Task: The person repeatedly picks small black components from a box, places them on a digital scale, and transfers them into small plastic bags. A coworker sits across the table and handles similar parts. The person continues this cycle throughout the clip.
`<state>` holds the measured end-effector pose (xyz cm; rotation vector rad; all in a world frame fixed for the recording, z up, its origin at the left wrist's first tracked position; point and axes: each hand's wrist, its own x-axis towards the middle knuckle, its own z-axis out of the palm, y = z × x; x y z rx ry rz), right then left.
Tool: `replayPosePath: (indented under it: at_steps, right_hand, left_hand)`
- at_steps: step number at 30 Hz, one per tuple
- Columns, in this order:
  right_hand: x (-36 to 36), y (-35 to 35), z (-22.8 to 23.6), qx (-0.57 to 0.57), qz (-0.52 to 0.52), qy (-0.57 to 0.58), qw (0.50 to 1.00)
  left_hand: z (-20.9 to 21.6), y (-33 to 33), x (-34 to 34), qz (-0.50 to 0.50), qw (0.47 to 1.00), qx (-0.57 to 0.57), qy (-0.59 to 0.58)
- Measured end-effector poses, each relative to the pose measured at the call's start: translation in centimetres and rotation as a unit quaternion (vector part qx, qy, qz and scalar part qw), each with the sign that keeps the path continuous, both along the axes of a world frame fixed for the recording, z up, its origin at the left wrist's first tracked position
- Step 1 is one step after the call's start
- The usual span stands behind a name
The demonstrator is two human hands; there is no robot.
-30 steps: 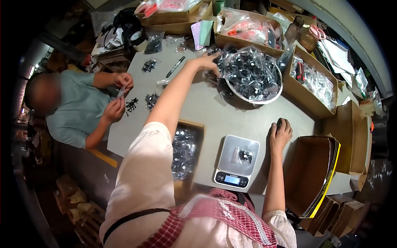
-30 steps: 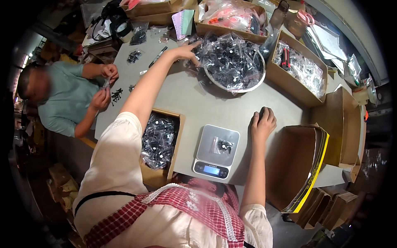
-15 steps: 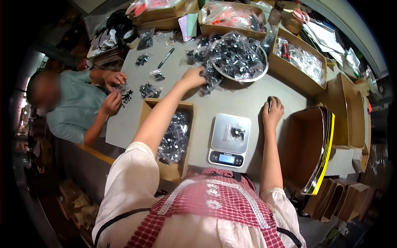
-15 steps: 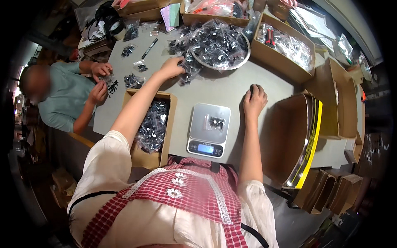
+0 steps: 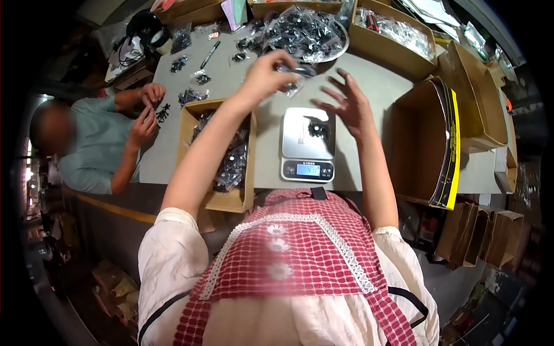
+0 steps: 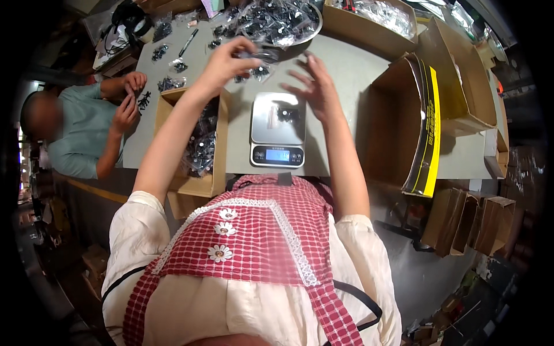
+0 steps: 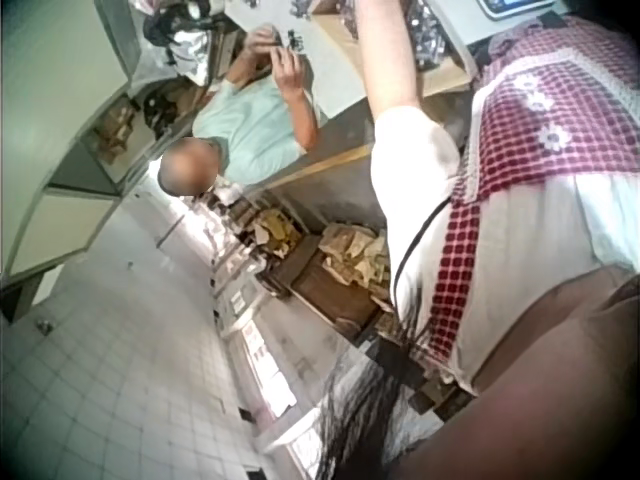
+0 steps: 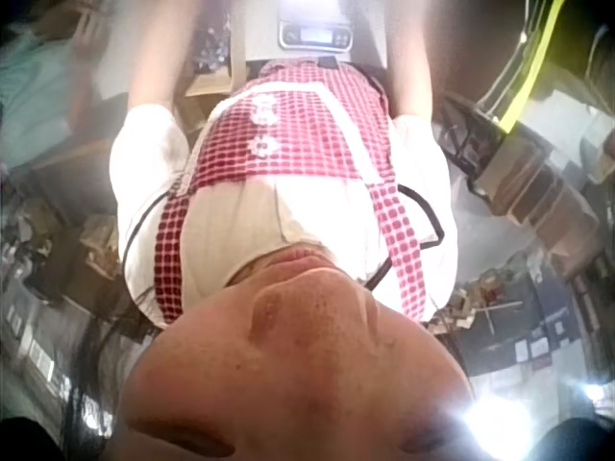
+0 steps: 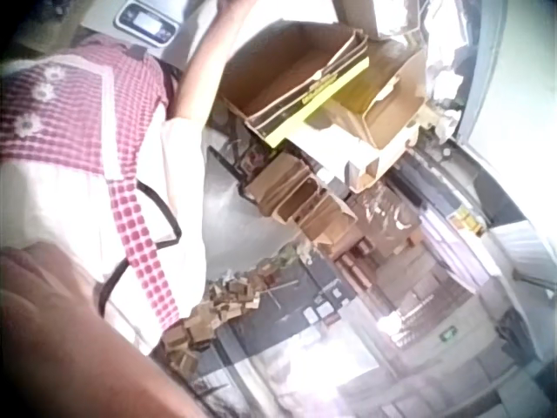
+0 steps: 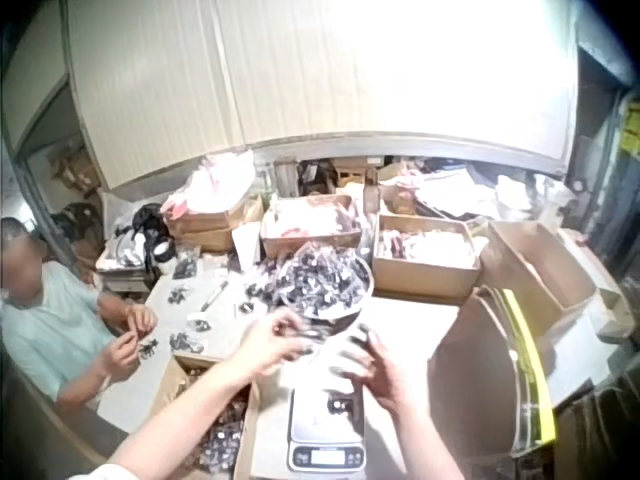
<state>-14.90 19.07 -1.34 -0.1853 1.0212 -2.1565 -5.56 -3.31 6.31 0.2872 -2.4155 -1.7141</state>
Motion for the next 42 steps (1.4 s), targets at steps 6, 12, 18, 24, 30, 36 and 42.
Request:
replayPosePath:
  at_steps: [6,12,18,24,30,36,42]
  right_hand:
    - [-1.0,2.6,-4.6,0.051,-0.044,-0.107,0.992]
    - [2.7,6.1,1.0,0.273,0.024,0.088,0.958]
    - [4.2,5.9,2.4,0.351,0.013,0.21,0.912]
    - [3.4,8.7,0.1,0.277,-0.008,0.17,0.946]
    - [2.9,8.5,-1.1,0.231,-0.048,0.158,0.959]
    - [3.2,7.6,2.3,0.185,-0.098,0.126,0.97]
    - [4.0,7.1,1.7,0.208,-0.111,0.223,0.946]
  left_hand:
    - [-2.1,6.0,1.2,-0.052,0.973,-0.206,0.084]
    - [-8.8,8.7,5.6,-0.064,0.907,-0.413,-0.05]
    - [-7.0,5.9,8.3,-0.008,0.897,-0.44,-0.051]
    - [-0.9,1.4,16.3,0.158,0.876,-0.456,0.008]
    - [-2.6,4.4,13.2,0.084,0.905,-0.415,0.031]
    - [-6.3,10.9,7.2,-0.06,0.918,-0.391,0.014]
    - [-9.1,11.5,5.4,-0.056,0.902,-0.427,-0.038]
